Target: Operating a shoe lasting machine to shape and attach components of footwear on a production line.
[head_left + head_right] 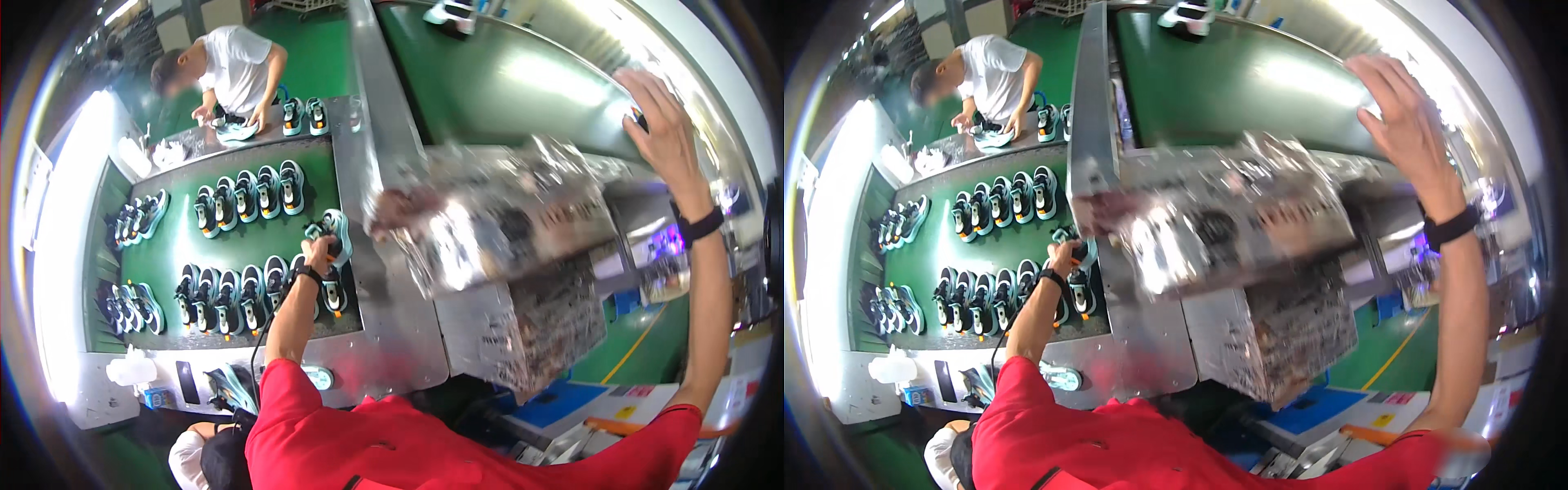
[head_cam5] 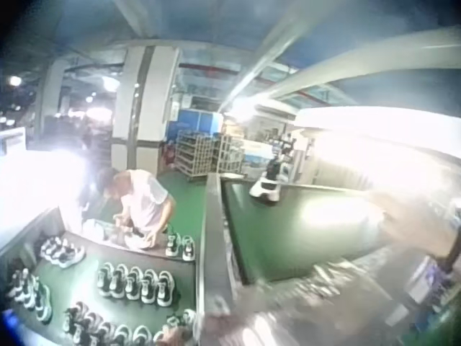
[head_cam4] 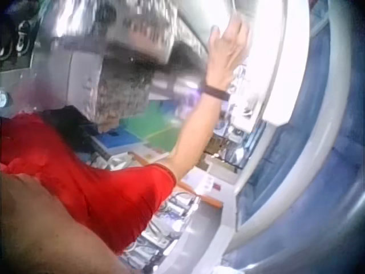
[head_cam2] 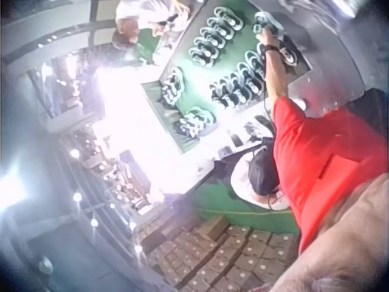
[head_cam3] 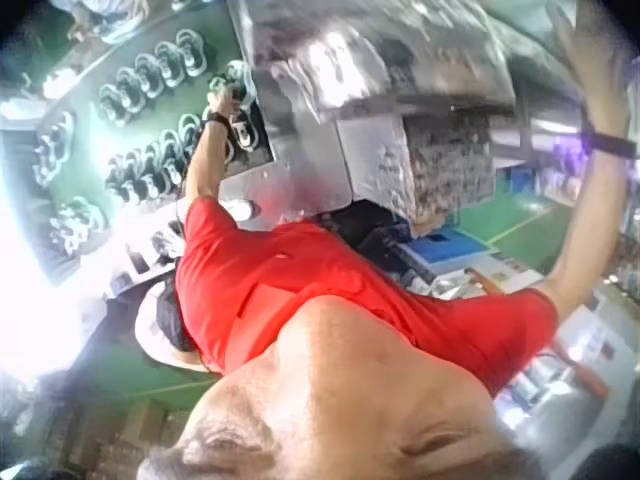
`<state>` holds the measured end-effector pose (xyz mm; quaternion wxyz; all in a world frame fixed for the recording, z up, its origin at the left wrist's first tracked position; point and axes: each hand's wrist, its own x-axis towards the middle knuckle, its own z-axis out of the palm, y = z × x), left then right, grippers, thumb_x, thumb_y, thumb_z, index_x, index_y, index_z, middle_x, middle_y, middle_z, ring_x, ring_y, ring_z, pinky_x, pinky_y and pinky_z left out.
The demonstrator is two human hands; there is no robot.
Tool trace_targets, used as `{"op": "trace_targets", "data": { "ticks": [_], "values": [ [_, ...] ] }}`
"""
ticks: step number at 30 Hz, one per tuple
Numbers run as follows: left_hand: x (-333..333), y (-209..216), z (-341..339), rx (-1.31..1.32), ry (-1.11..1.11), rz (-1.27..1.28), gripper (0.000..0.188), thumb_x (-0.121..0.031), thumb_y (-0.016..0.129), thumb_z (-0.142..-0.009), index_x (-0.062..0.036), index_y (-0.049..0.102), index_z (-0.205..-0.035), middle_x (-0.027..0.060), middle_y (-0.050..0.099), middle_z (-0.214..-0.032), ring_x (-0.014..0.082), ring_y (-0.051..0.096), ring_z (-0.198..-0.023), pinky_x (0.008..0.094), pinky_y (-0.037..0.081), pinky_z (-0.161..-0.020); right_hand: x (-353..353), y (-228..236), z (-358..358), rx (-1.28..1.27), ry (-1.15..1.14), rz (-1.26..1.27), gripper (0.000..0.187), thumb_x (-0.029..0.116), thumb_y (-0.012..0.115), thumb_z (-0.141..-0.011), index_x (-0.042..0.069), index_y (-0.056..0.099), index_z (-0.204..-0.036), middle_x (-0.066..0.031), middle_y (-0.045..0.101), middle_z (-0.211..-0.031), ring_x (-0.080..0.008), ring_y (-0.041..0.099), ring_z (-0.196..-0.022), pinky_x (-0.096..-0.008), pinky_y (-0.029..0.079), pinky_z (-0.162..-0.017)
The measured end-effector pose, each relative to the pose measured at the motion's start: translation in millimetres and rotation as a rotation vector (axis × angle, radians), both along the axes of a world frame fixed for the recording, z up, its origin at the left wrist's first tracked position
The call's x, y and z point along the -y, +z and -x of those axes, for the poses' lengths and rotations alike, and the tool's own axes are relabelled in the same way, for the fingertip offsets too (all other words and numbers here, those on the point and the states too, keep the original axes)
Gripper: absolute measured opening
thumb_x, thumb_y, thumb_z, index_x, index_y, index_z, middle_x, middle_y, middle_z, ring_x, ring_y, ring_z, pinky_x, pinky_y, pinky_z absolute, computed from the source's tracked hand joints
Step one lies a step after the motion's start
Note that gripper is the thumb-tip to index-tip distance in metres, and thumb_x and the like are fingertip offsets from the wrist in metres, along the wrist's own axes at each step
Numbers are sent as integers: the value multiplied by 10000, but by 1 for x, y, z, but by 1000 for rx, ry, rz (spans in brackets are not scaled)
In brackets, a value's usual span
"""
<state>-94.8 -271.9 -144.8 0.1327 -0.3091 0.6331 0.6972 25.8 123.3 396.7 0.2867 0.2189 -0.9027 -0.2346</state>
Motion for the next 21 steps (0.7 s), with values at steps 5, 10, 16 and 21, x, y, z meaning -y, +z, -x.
{"op": "trace_targets", "data": {
  "ticks": [5, 10, 16, 21],
  "values": [
    [37, -74, 117, -262, -26, 76, 568, -117, 732, -716, 77, 513, -1204, 190, 636, -1059, 286, 648, -905, 367, 521, -768, 38, -18, 187, -106, 244, -339, 571, 40, 738, -676, 80, 581, -1224, -147, 621, -1188, -318, 599, -1107, -420, 493, -950],
    [3, -60, 126, -411, -260, 187, 627, -175, 732, -770, 42, 494, -1307, 231, 614, -1180, 329, 596, -1072, 386, 461, -915, 51, -35, 296, 118, 302, -528, 531, 5, 608, -747, 11, 529, -1271, -183, 499, -1343, -374, 380, -1345, -459, 307, -1139],
    [-5, -17, -48, -253, -176, -108, 605, -224, 711, -855, 98, 485, -1315, 204, 601, -1241, 248, 595, -1113, 353, 507, -909, 66, -80, 370, 202, 306, -265, 440, 170, 741, -642, 73, 603, -1048, -147, 577, -1054, -345, 521, -1085, -453, 397, -940],
    [-55, -3, -180, -50, -333, -607, 307, -196, 626, -914, 44, 646, -1104, 81, 686, -999, 140, 610, -918, 300, 510, -812, 51, -29, 298, 240, 74, -181, 429, 456, 717, -678, 87, 645, -885, -159, 621, -812, -358, 585, -805, -455, 443, -724]
  ]
}}
